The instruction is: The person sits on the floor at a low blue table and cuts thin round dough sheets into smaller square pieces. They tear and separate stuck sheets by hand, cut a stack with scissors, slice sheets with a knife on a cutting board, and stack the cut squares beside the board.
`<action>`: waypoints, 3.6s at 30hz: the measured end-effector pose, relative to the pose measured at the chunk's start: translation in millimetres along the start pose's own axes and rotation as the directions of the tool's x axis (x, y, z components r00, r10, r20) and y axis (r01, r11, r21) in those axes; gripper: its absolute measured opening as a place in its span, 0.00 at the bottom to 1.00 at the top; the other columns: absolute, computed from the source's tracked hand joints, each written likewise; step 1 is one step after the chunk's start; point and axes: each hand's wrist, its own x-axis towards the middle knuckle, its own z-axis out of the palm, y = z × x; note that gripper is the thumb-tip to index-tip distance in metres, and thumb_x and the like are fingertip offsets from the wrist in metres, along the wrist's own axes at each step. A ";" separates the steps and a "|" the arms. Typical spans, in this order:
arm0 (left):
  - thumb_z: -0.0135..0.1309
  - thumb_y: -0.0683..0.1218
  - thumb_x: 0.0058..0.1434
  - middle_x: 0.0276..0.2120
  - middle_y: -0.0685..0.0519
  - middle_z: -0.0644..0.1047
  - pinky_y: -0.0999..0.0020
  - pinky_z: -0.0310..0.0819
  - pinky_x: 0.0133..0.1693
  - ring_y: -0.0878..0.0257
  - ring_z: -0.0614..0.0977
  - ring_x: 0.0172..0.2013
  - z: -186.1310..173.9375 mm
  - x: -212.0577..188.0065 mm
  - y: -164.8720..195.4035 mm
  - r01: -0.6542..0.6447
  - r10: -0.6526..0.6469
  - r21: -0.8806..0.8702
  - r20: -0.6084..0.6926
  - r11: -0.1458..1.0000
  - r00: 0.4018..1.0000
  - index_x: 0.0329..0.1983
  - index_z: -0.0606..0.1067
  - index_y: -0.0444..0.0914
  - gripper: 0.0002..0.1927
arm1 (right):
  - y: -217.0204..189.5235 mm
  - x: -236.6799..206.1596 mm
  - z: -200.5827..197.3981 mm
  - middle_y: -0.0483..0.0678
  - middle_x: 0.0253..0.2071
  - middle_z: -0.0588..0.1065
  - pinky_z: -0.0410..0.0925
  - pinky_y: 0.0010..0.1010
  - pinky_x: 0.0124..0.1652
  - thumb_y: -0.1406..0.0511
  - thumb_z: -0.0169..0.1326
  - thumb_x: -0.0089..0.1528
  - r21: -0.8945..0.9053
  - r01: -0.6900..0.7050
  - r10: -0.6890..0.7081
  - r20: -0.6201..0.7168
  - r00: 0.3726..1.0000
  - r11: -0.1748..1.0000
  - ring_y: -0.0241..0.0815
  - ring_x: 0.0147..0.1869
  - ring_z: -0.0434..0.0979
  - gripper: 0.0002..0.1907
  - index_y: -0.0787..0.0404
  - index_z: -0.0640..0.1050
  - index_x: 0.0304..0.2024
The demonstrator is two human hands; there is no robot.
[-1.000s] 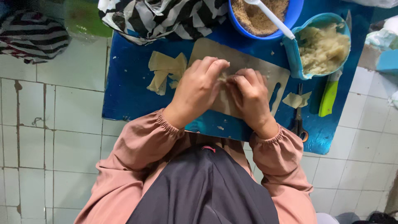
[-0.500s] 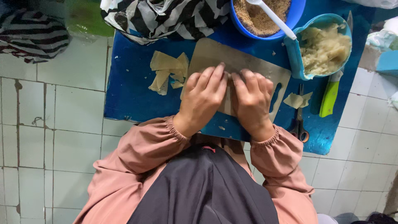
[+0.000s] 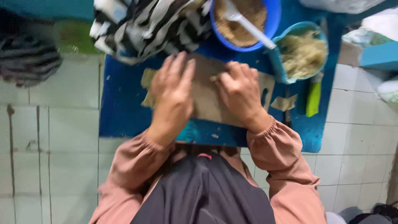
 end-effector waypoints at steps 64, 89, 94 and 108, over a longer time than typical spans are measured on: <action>0.62 0.42 0.62 0.45 0.51 0.79 0.55 0.75 0.46 0.48 0.81 0.47 -30.5 163.0 -155.3 0.113 -0.204 -0.233 -0.415 0.966 0.887 0.53 0.74 0.45 0.17 | 7.1 224.5 0.4 0.62 0.46 0.75 0.71 0.39 0.46 0.76 0.49 0.66 0.343 0.174 -0.159 -0.072 0.985 0.923 0.56 0.44 0.78 0.17 0.69 0.74 0.58; 0.61 0.41 0.60 0.51 0.55 0.76 0.60 0.72 0.58 0.56 0.78 0.54 -18.3 163.9 -118.4 -0.333 0.298 0.063 -0.621 0.941 0.725 0.50 0.71 0.41 0.16 | 64.7 285.2 41.3 0.50 0.42 0.80 0.73 0.30 0.44 0.69 0.64 0.62 0.557 0.236 -0.104 -0.259 0.960 0.796 0.40 0.45 0.82 0.09 0.63 0.80 0.44; 0.58 0.38 0.56 0.53 0.54 0.77 0.60 0.73 0.56 0.54 0.78 0.54 3.6 172.9 -110.2 -0.096 0.078 -0.039 -0.331 0.995 0.940 0.58 0.74 0.41 0.24 | 84.9 282.3 31.9 0.50 0.48 0.82 0.73 0.31 0.48 0.73 0.66 0.67 0.630 0.171 -0.014 -0.246 0.969 0.757 0.37 0.49 0.81 0.09 0.68 0.81 0.48; 0.55 0.38 0.58 0.54 0.49 0.76 0.54 0.73 0.56 0.46 0.75 0.59 27.6 182.1 -109.8 -0.017 -0.048 -0.258 -0.246 0.966 0.968 0.52 0.76 0.41 0.17 | 28.9 230.9 53.7 0.61 0.41 0.80 0.70 0.45 0.52 0.63 0.63 0.57 -0.103 0.222 -0.237 -0.154 0.959 0.969 0.65 0.48 0.80 0.17 0.67 0.80 0.45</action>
